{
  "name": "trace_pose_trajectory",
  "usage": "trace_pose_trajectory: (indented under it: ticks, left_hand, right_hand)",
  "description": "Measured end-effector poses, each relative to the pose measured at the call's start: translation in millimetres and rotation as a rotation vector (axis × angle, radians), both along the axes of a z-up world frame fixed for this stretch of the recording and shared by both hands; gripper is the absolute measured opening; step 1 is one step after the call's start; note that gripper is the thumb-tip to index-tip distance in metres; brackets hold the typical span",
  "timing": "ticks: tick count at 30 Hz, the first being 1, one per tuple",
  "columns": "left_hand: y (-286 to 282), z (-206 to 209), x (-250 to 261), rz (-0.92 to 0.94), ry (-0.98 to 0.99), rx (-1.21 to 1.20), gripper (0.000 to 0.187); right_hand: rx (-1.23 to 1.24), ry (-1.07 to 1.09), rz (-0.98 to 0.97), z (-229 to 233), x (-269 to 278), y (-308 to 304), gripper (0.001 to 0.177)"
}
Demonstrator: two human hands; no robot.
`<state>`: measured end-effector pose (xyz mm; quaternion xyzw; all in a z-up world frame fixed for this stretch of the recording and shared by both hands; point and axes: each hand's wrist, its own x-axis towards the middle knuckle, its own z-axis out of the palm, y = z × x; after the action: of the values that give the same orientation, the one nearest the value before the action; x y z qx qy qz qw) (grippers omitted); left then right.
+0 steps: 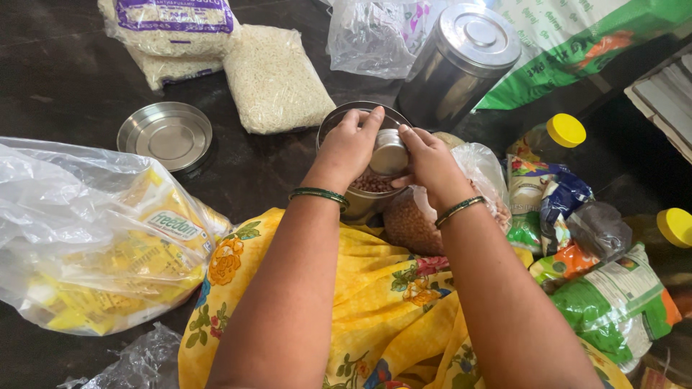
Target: The person scoops beans from a plastic bag using a small metal cup and pours them into a metal container. The person repeats this scooping and pouring action multiple times.
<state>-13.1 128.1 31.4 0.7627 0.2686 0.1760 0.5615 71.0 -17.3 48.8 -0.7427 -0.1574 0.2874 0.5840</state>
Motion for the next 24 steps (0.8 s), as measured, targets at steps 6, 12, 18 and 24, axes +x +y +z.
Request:
trace_pose_trajectory:
  ticks: [6,12,18,24]
  left_hand:
    - [3,-7,-3,-0.088,-0.009,0.062,0.073]
    - [8,-15,-1,-0.086,-0.012,0.095,0.054]
    - [3,-2,-7,-0.102,-0.131,0.131,0.04]
    - [-35,25,-11,-0.27,-0.531,-0.047,0.042]
  right_hand:
    - [-0.008,0.117,0.055,6,2,0,0.046]
    - [-0.049,0.145,0.063,8,4,-4,0.053]
    - [0.026,0.185,0.066,22,2,-15,0.05]
    - [0.287,0.128,0.073,59,-8,-62,0.04]
